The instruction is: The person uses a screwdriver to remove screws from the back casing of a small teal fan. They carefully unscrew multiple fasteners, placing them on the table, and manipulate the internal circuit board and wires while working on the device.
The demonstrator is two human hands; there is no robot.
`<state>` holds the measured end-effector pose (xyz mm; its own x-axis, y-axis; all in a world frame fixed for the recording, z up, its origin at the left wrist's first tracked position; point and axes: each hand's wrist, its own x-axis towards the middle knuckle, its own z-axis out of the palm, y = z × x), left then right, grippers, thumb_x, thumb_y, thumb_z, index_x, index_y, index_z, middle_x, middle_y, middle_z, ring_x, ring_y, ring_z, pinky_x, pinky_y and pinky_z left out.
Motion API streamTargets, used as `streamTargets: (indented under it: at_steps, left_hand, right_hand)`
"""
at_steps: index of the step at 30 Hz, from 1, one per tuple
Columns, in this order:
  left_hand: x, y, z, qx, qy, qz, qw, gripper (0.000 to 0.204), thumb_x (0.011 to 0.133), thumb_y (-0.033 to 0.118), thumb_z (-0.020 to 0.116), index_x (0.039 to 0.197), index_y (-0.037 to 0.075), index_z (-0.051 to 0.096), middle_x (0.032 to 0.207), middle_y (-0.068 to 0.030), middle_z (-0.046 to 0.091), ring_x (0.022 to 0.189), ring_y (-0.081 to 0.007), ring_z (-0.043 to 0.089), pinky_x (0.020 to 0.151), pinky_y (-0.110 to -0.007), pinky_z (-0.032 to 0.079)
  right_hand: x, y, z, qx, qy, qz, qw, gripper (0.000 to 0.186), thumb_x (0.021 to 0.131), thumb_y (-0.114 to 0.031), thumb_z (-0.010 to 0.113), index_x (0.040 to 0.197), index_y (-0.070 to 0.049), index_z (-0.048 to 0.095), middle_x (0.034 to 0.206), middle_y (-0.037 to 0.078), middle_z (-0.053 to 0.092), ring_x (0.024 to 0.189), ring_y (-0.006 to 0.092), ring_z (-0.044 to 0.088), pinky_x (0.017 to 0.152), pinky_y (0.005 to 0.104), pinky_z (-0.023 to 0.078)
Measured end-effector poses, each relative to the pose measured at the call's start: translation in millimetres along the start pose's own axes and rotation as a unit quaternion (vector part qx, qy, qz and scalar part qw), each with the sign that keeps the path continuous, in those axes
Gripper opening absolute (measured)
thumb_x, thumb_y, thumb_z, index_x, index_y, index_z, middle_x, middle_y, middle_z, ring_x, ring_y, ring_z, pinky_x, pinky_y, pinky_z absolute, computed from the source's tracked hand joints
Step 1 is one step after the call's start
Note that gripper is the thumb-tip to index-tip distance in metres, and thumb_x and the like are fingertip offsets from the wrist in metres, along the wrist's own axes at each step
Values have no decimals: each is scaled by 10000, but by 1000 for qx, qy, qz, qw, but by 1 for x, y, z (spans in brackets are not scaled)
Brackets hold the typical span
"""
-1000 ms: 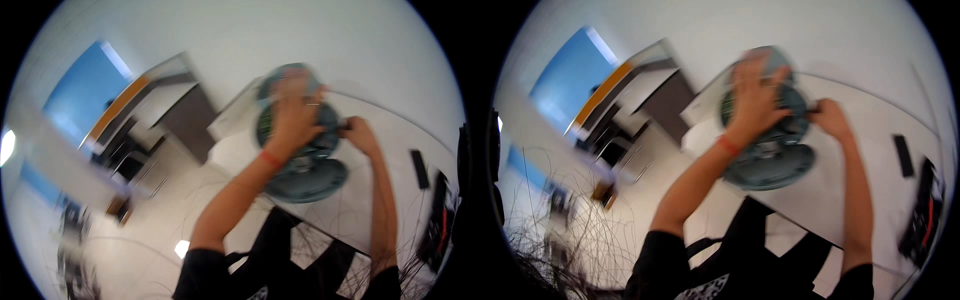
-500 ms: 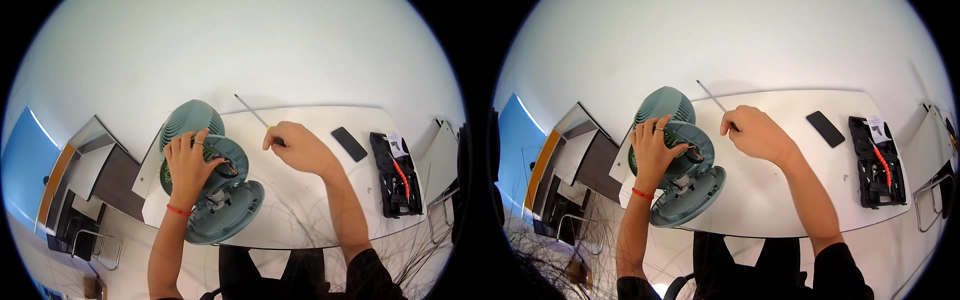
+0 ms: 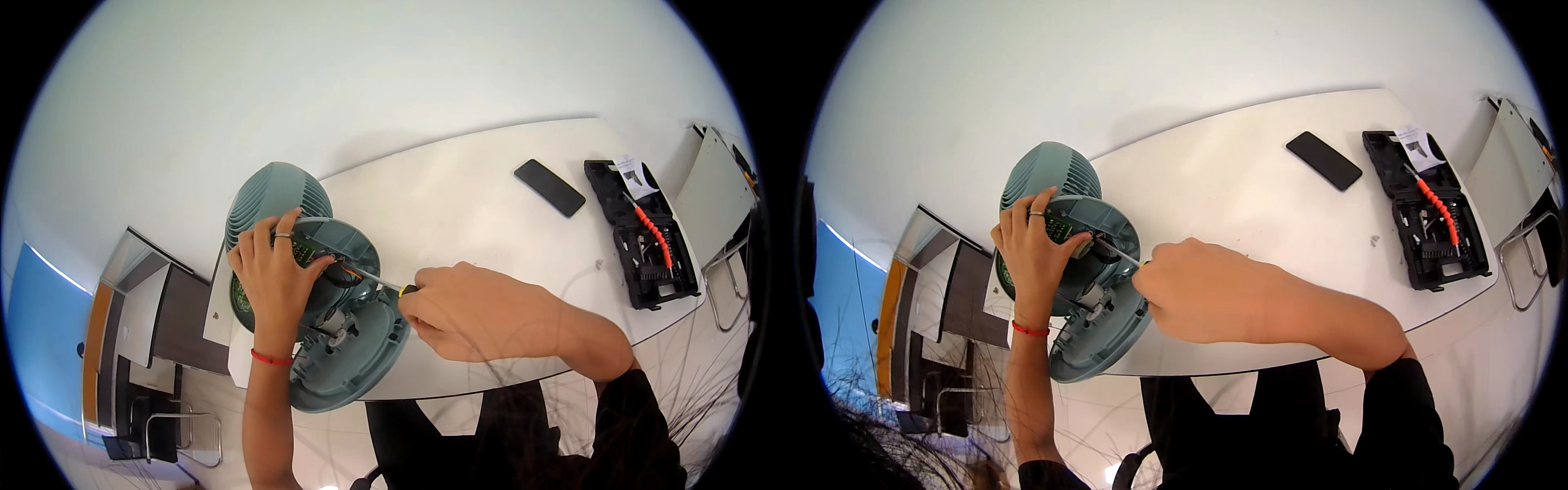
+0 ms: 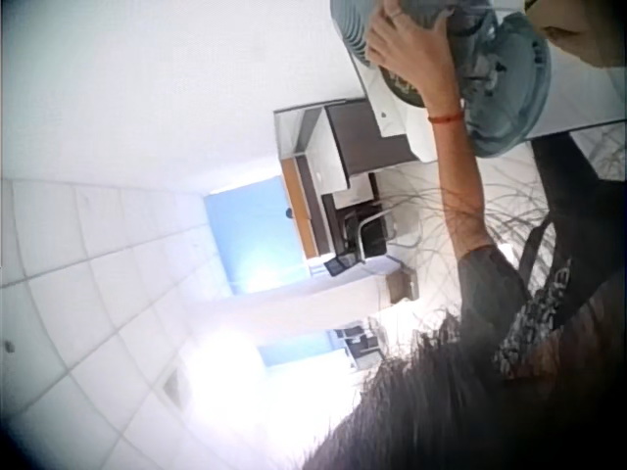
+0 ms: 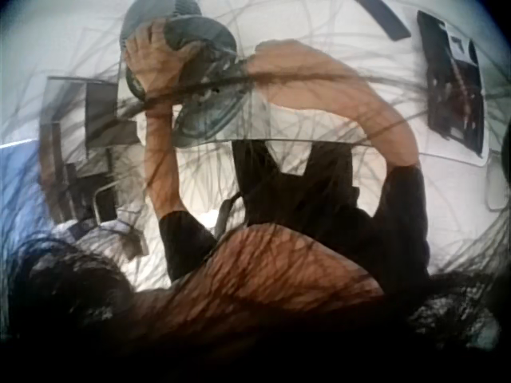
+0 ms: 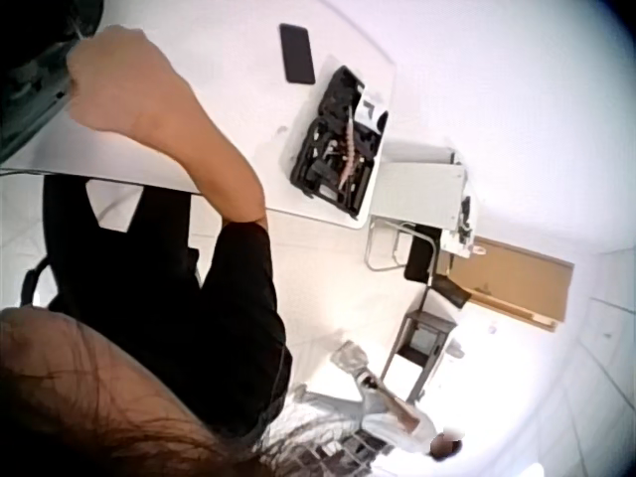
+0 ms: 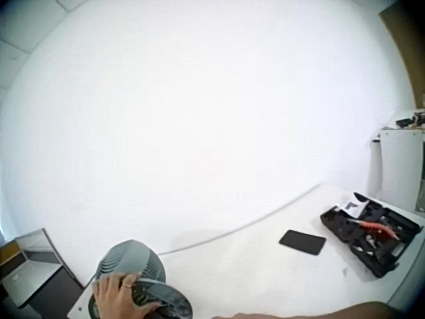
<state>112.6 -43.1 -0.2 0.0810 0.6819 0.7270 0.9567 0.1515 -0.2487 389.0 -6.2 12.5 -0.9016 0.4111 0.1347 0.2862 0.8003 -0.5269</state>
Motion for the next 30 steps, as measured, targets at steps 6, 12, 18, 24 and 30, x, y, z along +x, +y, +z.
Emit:
streamTargets:
  at_steps: [6, 12, 18, 24, 30]
  left_hand:
    - [2, 4, -3, 3, -19, 5, 1000, 831, 532, 330, 954, 1291, 184, 648, 1191, 2, 618, 1113, -237, 545, 934, -413, 374]
    - [0, 2, -2, 8, -18, 6, 1000, 829, 540, 314, 955, 1301, 196, 648, 1204, 0, 613, 1128, -242, 543, 947, -415, 376]
    - [0, 3, -2, 7, -26, 1, 1000, 818, 550, 311, 955, 1300, 203, 648, 1211, -5, 607, 1130, -247, 543, 958, -422, 380]
    - [0, 3, -2, 12, -24, -3, 1000, 819, 553, 307, 957, 1304, 207, 648, 1201, -4, 603, 1120, -248, 544, 969, -422, 382]
    - [0, 3, -2, 19, -28, -7, 999, 817, 561, 327, 952, 1308, 212, 643, 1199, 2, 600, 1116, -245, 544, 968, -420, 383]
  right_hand:
    - [7, 2, 7, 7, 22, -29, 999, 197, 837, -58, 552, 747, 88, 648, 809, 298, 649, 772, 450, 682, 701, 494, 565]
    - [5, 3, 14, 6, 42, -32, 999, 194, 821, -62, 572, 758, 90, 674, 765, 283, 663, 750, 433, 697, 694, 487, 578]
    - [10, 4, 24, 10, 47, -29, 998, 185, 810, -63, 586, 770, 88, 684, 801, 295, 667, 758, 446, 695, 696, 491, 578]
    - [12, 2, 22, -4, 25, -16, 1000, 181, 805, -65, 598, 771, 89, 687, 812, 298, 670, 765, 446, 699, 695, 480, 586]
    - [11, 2, 26, 4, 47, -22, 999, 178, 800, -73, 612, 762, 81, 692, 809, 296, 669, 763, 438, 705, 691, 471, 593]
